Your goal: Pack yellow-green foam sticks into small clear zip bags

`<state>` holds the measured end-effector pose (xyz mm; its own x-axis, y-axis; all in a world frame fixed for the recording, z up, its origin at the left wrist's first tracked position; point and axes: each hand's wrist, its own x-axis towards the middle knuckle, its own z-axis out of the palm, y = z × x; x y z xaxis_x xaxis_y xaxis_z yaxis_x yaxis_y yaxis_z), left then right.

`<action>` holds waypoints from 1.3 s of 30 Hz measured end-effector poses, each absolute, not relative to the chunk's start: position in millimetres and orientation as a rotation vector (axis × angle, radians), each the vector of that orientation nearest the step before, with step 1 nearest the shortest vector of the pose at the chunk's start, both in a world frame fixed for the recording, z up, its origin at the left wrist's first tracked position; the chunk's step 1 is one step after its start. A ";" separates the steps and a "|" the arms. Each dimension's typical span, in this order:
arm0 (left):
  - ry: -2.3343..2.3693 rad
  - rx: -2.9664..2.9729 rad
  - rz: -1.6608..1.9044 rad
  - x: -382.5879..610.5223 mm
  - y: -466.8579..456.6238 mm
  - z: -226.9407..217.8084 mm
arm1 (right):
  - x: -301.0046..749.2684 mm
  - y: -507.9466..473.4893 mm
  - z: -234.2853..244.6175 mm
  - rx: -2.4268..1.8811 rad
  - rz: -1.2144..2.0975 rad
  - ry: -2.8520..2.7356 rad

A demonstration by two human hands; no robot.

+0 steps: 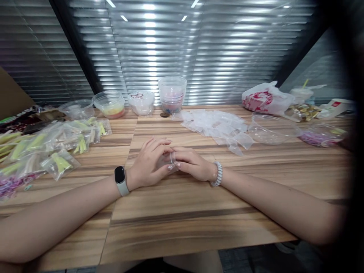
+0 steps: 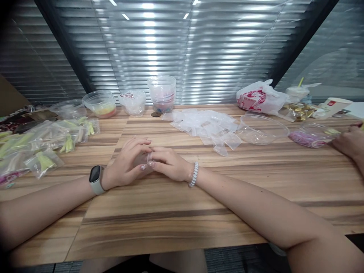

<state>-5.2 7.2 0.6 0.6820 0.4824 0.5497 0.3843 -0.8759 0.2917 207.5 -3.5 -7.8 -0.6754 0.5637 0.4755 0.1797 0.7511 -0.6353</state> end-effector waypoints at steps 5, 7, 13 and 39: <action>0.670 2.725 0.963 -6.3 8.0 -1.3 | 207.4 -3.8 -8.2 -0.545 0.743 -2.263; 0.640 2.725 0.979 -5.9 8.2 -1.6 | 206.6 -4.0 -8.3 -0.520 0.739 -2.255; 0.565 2.758 0.939 -5.1 9.4 -1.9 | 205.2 -4.6 -8.6 -0.470 0.670 -2.285; 0.716 2.797 0.919 -2.7 5.7 -1.9 | 207.5 -6.9 -14.4 -0.545 0.598 -2.177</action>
